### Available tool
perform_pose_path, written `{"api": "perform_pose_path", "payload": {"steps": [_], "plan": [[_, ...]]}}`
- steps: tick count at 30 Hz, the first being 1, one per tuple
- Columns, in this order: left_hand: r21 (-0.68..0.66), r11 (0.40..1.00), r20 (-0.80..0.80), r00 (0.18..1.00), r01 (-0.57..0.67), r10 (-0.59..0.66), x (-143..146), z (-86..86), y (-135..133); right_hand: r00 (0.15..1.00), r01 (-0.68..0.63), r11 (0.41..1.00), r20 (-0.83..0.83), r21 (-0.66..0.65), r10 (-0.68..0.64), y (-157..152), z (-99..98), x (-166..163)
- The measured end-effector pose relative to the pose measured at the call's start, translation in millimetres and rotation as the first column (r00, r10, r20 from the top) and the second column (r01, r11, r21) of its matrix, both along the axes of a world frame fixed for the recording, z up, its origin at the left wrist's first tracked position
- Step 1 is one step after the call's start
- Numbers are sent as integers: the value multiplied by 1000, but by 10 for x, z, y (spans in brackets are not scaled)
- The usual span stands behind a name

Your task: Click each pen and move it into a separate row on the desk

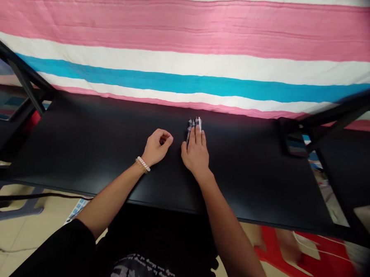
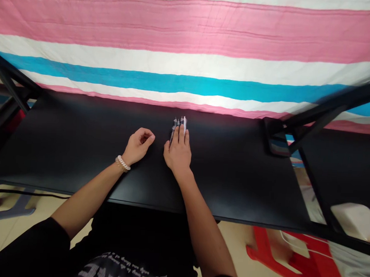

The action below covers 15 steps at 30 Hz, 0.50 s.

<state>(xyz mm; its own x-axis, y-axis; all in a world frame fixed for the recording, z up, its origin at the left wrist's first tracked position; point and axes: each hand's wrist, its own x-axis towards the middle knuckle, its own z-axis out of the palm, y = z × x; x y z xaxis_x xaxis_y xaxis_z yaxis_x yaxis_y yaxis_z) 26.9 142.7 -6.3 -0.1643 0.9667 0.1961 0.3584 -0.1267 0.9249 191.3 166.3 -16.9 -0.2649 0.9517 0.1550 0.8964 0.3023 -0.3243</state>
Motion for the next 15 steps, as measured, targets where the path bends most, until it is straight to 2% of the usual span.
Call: {"api": "perform_pose_path", "payload": {"steps": [6, 9, 11, 15], "plan": [[82, 987, 20, 990, -138, 137, -109, -90, 67, 990, -124, 990, -82, -66, 118, -678, 128, -375], [86, 982, -12, 986, -167, 169, -201, -125, 104, 987, -133, 984, -104, -115, 121, -971, 179, -628], [61, 989, -42, 989, -138, 140, -245, -120, 113, 991, -90, 985, -109, -146, 75, -1056, 200, -771], [23, 1000, -113, 994, 11, -8, -284, -39, 94, 991, -43, 983, -133, -178, 19, -1034, 224, -904]]}}
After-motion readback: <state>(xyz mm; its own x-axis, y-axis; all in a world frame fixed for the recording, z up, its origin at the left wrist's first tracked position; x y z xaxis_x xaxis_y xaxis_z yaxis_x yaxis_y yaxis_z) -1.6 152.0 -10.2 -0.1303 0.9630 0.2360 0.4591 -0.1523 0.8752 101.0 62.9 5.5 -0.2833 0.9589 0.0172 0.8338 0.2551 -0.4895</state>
